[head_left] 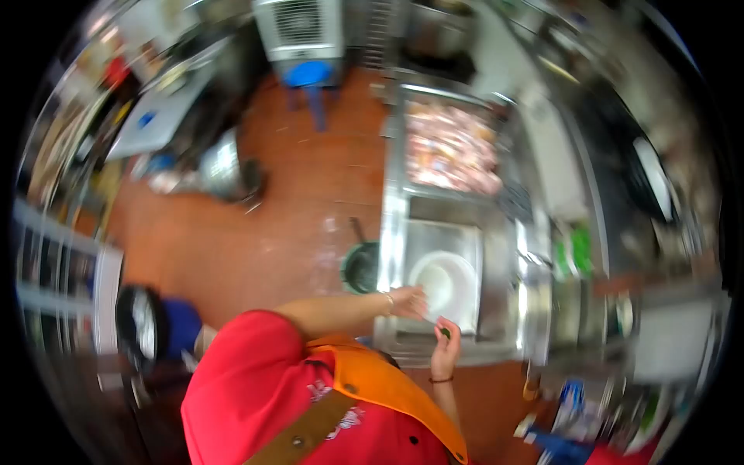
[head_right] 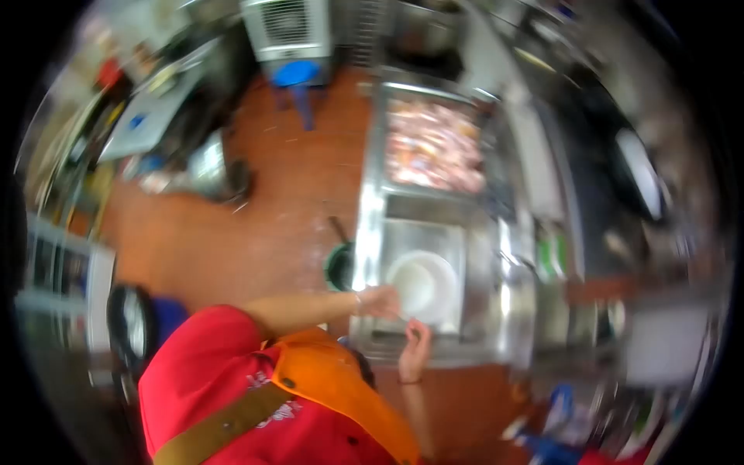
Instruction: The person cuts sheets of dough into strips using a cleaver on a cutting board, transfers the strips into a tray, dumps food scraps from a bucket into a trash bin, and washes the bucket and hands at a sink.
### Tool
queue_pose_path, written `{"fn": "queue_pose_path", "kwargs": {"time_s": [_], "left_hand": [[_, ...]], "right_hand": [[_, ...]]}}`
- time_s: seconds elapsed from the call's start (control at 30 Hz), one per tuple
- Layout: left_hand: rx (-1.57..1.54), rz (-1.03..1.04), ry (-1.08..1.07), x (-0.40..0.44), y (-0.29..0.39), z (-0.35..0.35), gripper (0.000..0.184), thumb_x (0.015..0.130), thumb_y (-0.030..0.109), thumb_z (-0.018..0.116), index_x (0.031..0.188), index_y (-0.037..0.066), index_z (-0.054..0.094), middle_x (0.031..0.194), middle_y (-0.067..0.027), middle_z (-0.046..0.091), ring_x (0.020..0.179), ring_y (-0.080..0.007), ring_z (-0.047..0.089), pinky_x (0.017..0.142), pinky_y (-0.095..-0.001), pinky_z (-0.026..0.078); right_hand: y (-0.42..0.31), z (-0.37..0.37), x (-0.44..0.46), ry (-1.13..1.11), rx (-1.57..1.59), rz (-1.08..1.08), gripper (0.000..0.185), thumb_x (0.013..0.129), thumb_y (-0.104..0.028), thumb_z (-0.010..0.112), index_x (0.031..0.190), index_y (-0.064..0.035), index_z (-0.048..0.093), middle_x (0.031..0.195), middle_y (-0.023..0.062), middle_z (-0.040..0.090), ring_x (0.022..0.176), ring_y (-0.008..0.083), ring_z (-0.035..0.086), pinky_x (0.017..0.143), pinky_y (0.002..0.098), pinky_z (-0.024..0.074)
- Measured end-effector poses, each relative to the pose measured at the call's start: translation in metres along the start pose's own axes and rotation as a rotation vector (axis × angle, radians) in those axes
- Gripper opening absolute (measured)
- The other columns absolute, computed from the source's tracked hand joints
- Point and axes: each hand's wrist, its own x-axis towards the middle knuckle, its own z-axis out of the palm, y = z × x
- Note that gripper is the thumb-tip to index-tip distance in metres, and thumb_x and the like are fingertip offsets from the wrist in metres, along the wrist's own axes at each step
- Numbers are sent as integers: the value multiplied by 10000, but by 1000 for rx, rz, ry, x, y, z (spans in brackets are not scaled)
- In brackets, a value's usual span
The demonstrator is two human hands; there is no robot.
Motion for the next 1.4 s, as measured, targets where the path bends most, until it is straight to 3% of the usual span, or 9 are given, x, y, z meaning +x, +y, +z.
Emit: {"fn": "queue_pose_path", "kwargs": {"time_s": [0.3,0.37,0.53,0.63,0.7,0.83,0.97,1.2,1.4], "left_hand": [[-662,419,7,-166,-11,-85,206,946,116,572,1000,-81,587,1041,-187,593,941,-298,633,901,-372,566],[-1139,436,-385,-191,-38,-154,160,896,40,613,977,-98,596,927,-152,620,880,-238,641,771,-323,563],[-5,838,1001,-464,-77,-264,417,988,327,472,1181,-6,632,943,-149,689,797,-229,674,711,-323,567],[-1318,1292,567,-579,-87,-403,580,1015,262,439,1444,-105,306,1449,-257,429,1342,-369,434,1142,-423,374],[-1257,1367,757,-609,-91,-440,609,1002,310,429,1456,-78,312,1478,-225,405,1362,-346,415,1147,-418,362],[-947,1286,1014,-559,-68,-421,667,976,405,408,1481,-23,324,1536,-163,357,1402,-299,376,1157,-409,338],[-769,913,741,-414,-37,-433,636,978,421,400,1477,27,373,1508,-98,439,1375,-233,431,1108,-380,402],[-625,703,572,-196,-15,-216,462,1035,284,390,1424,43,444,1475,-68,481,1301,-181,500,1031,-316,468],[-454,581,642,-111,-28,-77,438,1035,235,419,1423,33,436,1404,-119,535,1278,-168,523,990,-280,485]], "right_hand": [[-96,142,16,-773,-353,-446,347,961,-18,475,1303,24,516,1347,221,525,1110,327,611,944,365,495],[-92,151,20,-900,-333,-322,324,957,-14,479,1273,19,539,1327,211,541,1059,313,639,900,357,516],[-77,146,15,-827,-491,-294,236,942,-57,527,1160,-37,616,1092,181,663,890,322,681,789,388,542],[-61,136,10,-680,-566,-335,221,932,-120,570,1138,-52,613,1035,175,677,896,344,666,792,405,533],[-56,123,11,-593,-557,-285,224,925,-144,585,1124,-46,609,1017,171,682,920,365,650,808,427,523],[-38,60,46,-382,-488,-184,180,955,-194,559,999,-35,630,785,128,672,716,262,677,671,356,538],[-42,-11,93,-18,-16,200,322,1023,-249,487,817,-58,645,575,28,593,432,99,549,386,255,438],[-78,-252,273,754,279,95,183,933,-150,497,839,-44,613,670,93,639,531,192,602,472,338,467],[-89,-369,371,836,151,46,169,928,-153,516,850,-43,616,684,90,638,546,187,601,484,334,469]]}}
